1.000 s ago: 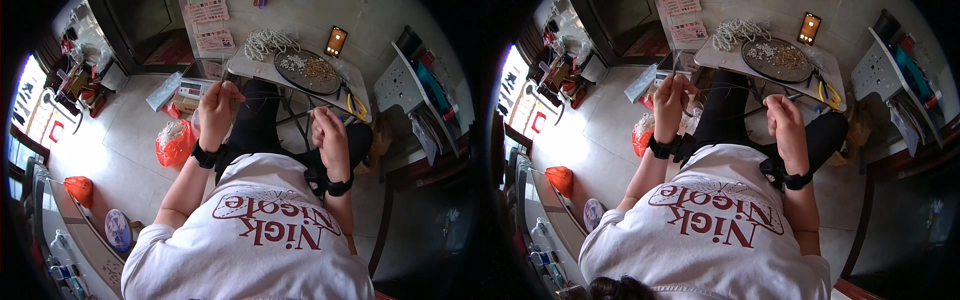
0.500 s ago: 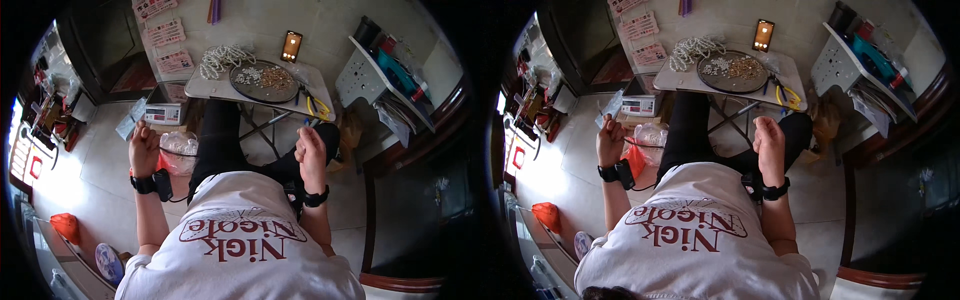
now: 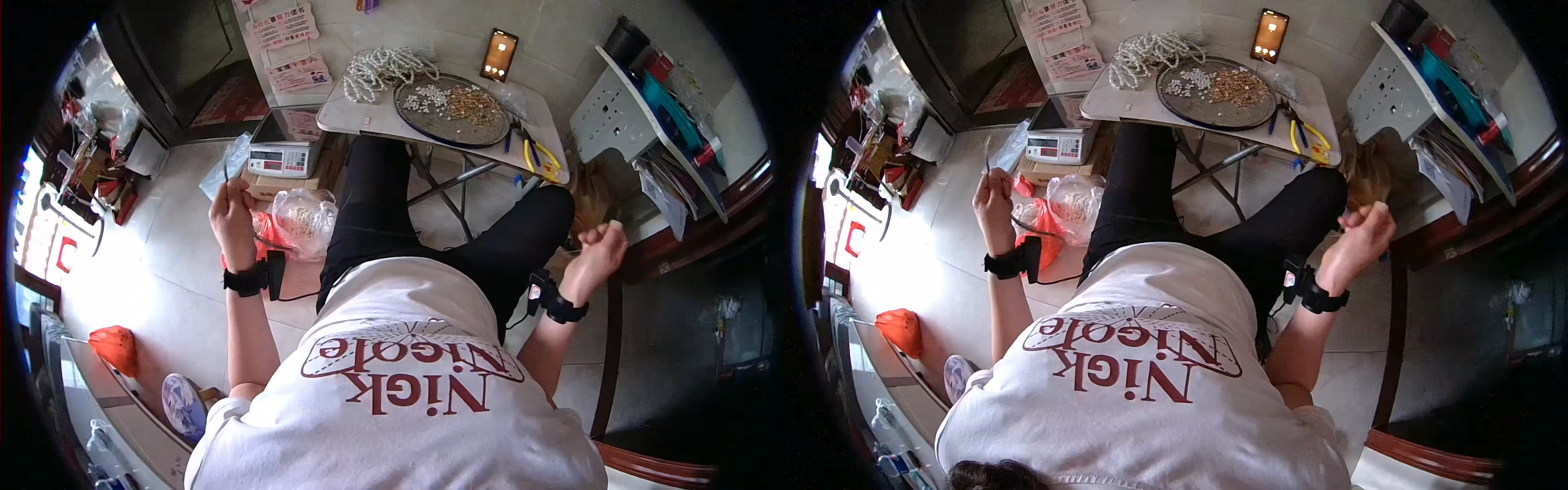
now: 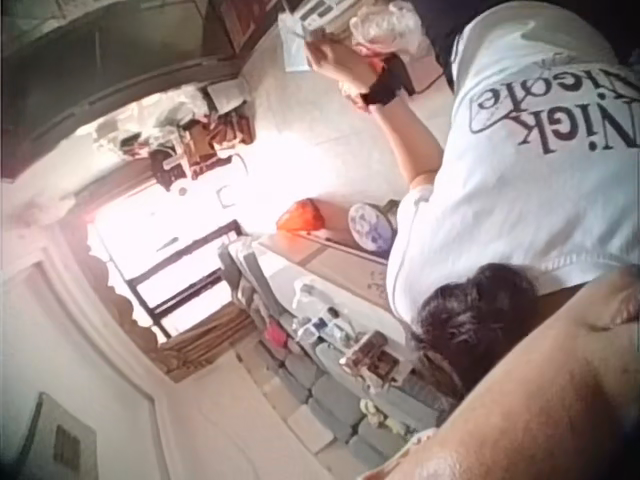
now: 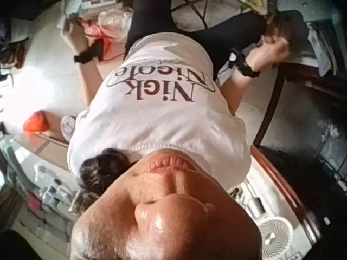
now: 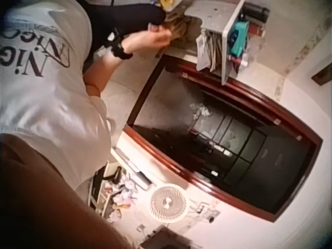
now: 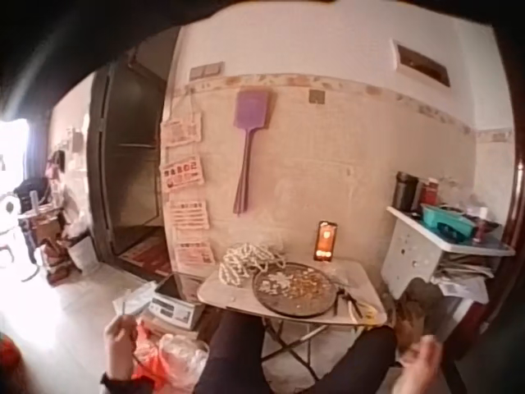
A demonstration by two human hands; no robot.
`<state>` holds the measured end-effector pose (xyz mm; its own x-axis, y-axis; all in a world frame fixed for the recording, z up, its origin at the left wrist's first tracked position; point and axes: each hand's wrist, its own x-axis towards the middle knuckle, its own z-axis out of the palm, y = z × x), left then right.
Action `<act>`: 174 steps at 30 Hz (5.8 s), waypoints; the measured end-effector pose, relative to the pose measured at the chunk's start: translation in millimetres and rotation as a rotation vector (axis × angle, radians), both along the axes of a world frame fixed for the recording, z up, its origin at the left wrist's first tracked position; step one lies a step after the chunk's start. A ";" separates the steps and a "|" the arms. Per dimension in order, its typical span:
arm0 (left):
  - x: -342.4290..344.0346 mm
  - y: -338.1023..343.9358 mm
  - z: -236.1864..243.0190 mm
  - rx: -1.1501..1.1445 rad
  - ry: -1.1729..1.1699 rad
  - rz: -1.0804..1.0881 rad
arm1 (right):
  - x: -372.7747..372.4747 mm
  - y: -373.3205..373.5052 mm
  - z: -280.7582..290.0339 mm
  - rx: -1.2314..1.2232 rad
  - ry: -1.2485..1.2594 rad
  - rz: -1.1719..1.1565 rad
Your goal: Assembling a pearl necklace by stringing beads and using pliers to attach hardware.
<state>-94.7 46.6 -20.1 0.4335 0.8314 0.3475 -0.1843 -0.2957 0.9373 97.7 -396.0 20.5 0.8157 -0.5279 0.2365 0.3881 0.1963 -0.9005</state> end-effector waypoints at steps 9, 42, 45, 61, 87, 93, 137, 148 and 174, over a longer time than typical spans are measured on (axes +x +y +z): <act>62.6 -115.4 64.3 -0.479 -0.099 -0.845 | -69.3 164.6 25.7 -0.871 -0.679 0.560; 63.6 -95.9 72.9 -0.746 -0.347 -0.911 | -57.3 176.5 4.5 -0.790 -0.271 0.944; 61.7 -88.2 76.7 -0.739 -0.398 -0.954 | -57.4 170.6 -4.8 -0.800 -0.139 1.299; 30.8 11.8 56.7 -0.745 -0.626 -0.649 | -2.9 -22.2 -6.6 -1.031 0.200 0.895; 61.5 -81.5 100.1 -0.537 -0.478 -0.758 | -70.4 215.1 28.2 -1.037 -0.666 0.652; 67.5 -80.5 102.7 -0.763 -0.501 -0.998 | -41.6 218.0 -4.9 -0.653 -0.036 1.647; 72.9 -62.5 113.1 -0.665 -0.468 -0.877 | -15.5 135.8 40.1 -0.361 0.416 1.950; 54.1 5.1 57.3 -0.804 -0.461 -0.872 | -6.5 113.6 -8.5 -0.312 0.616 1.949; 86.3 -95.0 31.4 -0.351 0.251 -0.757 | -8.3 123.1 -2.0 -0.957 -0.099 0.884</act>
<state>-8.4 -48.4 11.3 0.9425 0.3296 -0.0547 0.0099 0.1360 0.9907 89.4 -273.0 18.5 0.7556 0.5845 0.2957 0.5304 -0.2809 -0.7998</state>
